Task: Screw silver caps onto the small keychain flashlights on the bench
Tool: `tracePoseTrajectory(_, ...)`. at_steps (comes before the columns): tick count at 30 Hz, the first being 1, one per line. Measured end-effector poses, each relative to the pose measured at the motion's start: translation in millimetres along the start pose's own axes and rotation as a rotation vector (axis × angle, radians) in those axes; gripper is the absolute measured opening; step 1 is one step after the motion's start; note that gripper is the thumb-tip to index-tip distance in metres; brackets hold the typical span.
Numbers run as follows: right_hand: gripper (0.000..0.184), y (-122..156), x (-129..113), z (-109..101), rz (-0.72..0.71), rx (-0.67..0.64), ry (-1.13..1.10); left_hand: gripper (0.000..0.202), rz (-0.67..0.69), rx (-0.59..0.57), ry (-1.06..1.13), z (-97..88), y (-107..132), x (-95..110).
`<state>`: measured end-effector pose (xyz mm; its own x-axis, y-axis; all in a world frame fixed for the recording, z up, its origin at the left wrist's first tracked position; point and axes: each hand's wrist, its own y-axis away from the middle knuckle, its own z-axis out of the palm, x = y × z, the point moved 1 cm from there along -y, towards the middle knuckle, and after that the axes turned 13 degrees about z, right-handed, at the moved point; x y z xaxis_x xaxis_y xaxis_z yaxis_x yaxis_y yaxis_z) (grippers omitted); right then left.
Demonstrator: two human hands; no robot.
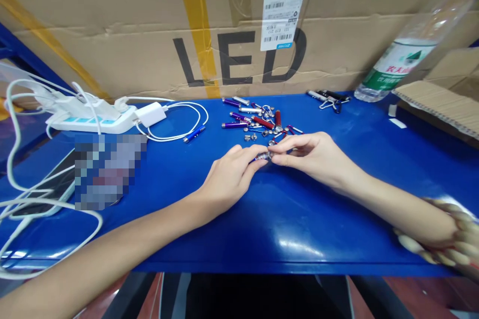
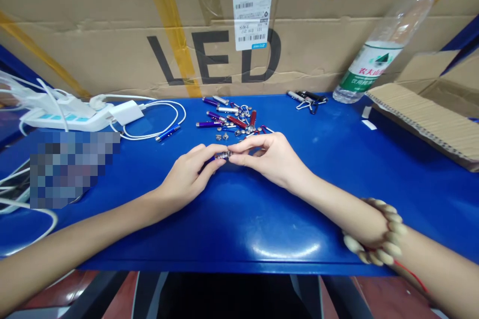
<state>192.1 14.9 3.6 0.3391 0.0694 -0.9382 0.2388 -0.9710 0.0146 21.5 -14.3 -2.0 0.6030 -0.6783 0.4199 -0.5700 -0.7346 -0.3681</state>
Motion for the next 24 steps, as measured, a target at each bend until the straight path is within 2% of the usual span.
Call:
tracePoseTrajectory(5, 0.024, 0.5, 2.2, 4.4, -0.028, 0.010, -0.051, 0.023, 0.032, 0.063, 0.050, 0.1, 2.2, -1.1)
tracePoseTrajectory(13, 0.028, -0.7, 3.7, 1.8, -0.067, -0.028, -0.063, 0.023, 0.026, 0.089, 0.064, -1.6, 1.9, 1.2)
tracePoseTrajectory(20, 0.033, 0.0, 6.9, 3.6, 0.064, -0.098, -0.216, 0.023, 0.009, 0.106, 0.046, -1.9, 1.5, 1.9)
tracePoseTrajectory(24, 0.028, 0.3, 6.7, 3.6, 0.035, -0.067, -0.191, 0.021, 0.031, 0.113, 0.067, -0.5, 1.1, 1.1)
